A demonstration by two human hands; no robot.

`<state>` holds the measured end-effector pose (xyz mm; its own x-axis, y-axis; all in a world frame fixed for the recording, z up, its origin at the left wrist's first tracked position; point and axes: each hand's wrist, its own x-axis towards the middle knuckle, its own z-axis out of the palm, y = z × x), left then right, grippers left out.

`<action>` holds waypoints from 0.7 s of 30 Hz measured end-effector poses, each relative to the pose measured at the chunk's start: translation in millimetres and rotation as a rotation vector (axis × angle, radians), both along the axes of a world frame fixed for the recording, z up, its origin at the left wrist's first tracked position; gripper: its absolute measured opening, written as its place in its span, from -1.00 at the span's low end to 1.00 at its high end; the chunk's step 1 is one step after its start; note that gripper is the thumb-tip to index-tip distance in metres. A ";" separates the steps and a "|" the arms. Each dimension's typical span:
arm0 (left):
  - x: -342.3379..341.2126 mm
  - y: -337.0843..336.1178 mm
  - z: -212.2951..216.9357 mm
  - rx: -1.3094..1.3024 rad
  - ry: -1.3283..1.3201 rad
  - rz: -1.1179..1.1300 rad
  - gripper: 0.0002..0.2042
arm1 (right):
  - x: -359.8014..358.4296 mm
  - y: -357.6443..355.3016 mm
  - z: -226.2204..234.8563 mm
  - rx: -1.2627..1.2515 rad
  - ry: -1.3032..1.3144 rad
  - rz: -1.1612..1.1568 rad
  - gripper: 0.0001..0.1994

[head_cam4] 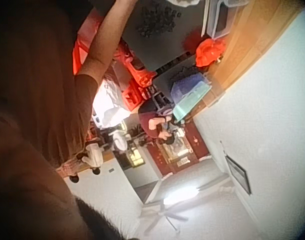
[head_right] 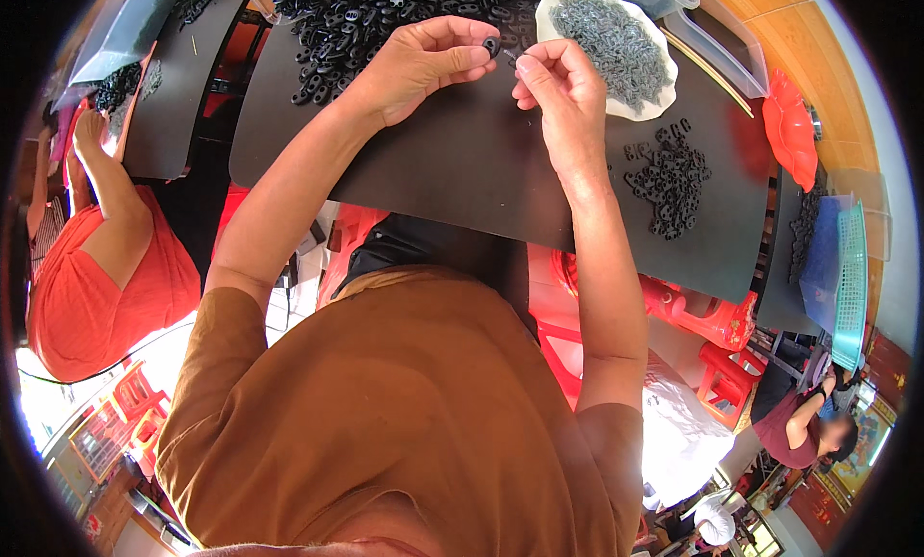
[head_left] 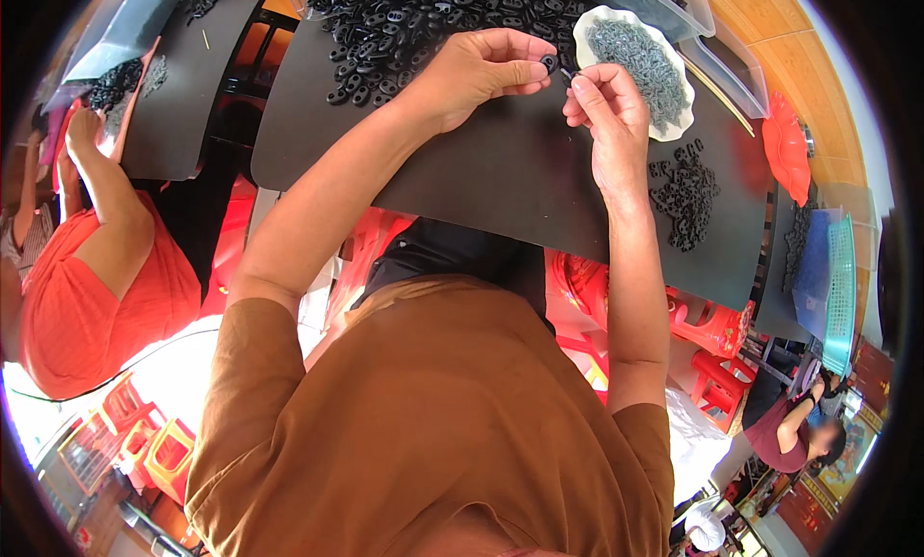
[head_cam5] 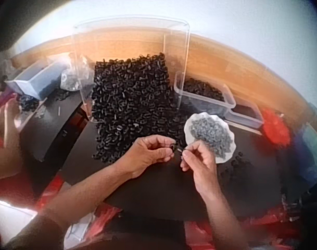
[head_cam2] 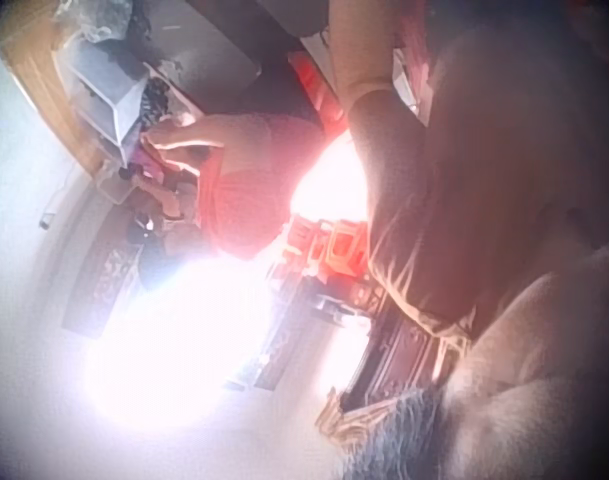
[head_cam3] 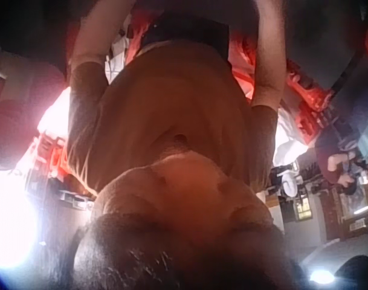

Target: The person sits at a table and repeatedly picks up small black plastic rings and metal pins. They insert the pins into the rings and place the assembled units onto the table surface. The person occasionally touches their arm during the process.

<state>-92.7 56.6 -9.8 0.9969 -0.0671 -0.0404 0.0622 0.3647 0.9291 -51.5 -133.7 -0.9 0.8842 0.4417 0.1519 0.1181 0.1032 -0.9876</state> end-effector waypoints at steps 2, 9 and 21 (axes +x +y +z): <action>-1.1 -0.6 1.1 -0.003 -0.001 0.007 -0.74 | -0.8 0.7 -0.2 -0.018 -0.018 -0.006 -0.92; -0.2 0.9 0.3 0.031 -0.017 0.000 -0.73 | -2.5 2.6 -0.3 -0.051 -0.047 -0.001 -0.90; -0.1 0.7 -3.0 0.139 -0.086 0.002 -0.73 | -3.9 3.8 0.2 -0.054 -0.063 -0.015 -0.92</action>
<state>-92.8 57.3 -12.8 0.9972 -0.0647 0.0363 -0.0203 0.2319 0.9725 -55.5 -129.9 -0.7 0.8800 0.4379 0.1838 0.1816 0.0474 -0.9822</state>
